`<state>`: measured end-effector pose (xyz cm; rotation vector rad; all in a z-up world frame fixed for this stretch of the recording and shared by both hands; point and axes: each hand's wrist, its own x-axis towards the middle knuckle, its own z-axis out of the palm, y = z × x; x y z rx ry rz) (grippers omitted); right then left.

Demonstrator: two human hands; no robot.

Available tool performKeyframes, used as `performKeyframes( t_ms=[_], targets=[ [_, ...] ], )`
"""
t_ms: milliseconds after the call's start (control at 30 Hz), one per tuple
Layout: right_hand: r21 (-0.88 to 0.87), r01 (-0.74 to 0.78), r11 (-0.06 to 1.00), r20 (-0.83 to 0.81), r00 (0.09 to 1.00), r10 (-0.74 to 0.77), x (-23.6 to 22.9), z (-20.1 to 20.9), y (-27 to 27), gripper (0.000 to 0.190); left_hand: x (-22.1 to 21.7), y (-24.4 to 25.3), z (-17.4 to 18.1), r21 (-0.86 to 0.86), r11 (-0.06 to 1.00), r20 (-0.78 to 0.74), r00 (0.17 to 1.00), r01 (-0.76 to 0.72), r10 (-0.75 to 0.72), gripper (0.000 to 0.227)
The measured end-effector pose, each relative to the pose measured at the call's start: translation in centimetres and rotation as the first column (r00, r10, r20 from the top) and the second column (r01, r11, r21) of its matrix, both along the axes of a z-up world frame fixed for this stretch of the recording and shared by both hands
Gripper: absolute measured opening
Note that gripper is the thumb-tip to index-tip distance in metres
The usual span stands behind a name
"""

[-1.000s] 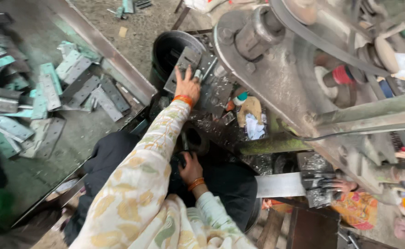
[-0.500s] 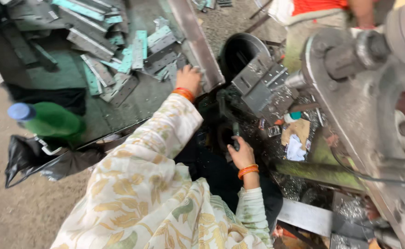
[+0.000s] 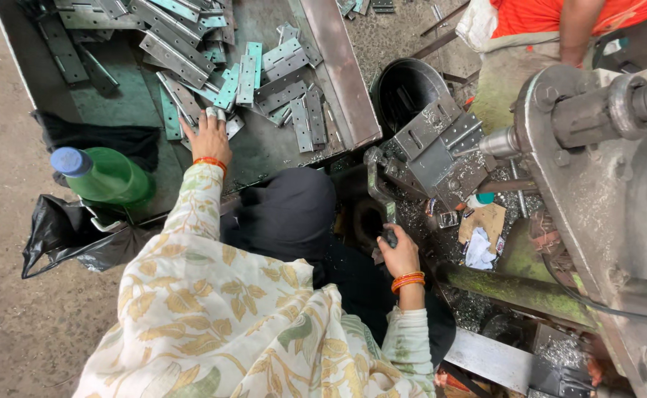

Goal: The person repeatedly picks up metal plates from a pile, places them into a press machine, and operates the lever to process them. The processed plates are then removed and placed back into the pile.

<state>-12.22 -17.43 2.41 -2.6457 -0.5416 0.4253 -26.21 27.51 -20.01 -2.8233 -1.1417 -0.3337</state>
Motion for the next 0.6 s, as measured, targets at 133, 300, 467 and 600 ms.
performKeyframes(
  t_ms=[133,300,467,600],
  targets=[
    [-0.006,0.007,1.000,0.001,1.000,-0.007,-0.1,0.3,-0.1,0.041,0.7,-1.8,-0.2,-0.094,0.995,-0.091,0.995,0.031,-0.040,0.043],
    [-0.040,-0.010,0.999,0.006,1.000,0.010,-0.3,0.3,0.0,0.042,-0.3,-6.5,-0.7,-0.273,0.927,0.110,0.965,0.259,-0.237,0.048],
    [0.002,-0.003,1.000,-0.011,1.000,0.003,-0.4,0.2,-0.6,0.042,-1.5,-5.9,1.1,-0.313,0.924,0.071,0.975,0.221,-0.210,0.043],
    [0.018,0.001,1.000,0.002,1.000,-0.001,-0.4,0.1,-0.3,0.043,-1.6,-2.3,2.8,-0.514,0.840,-0.102,0.961,0.171,-0.258,0.060]
  ],
)
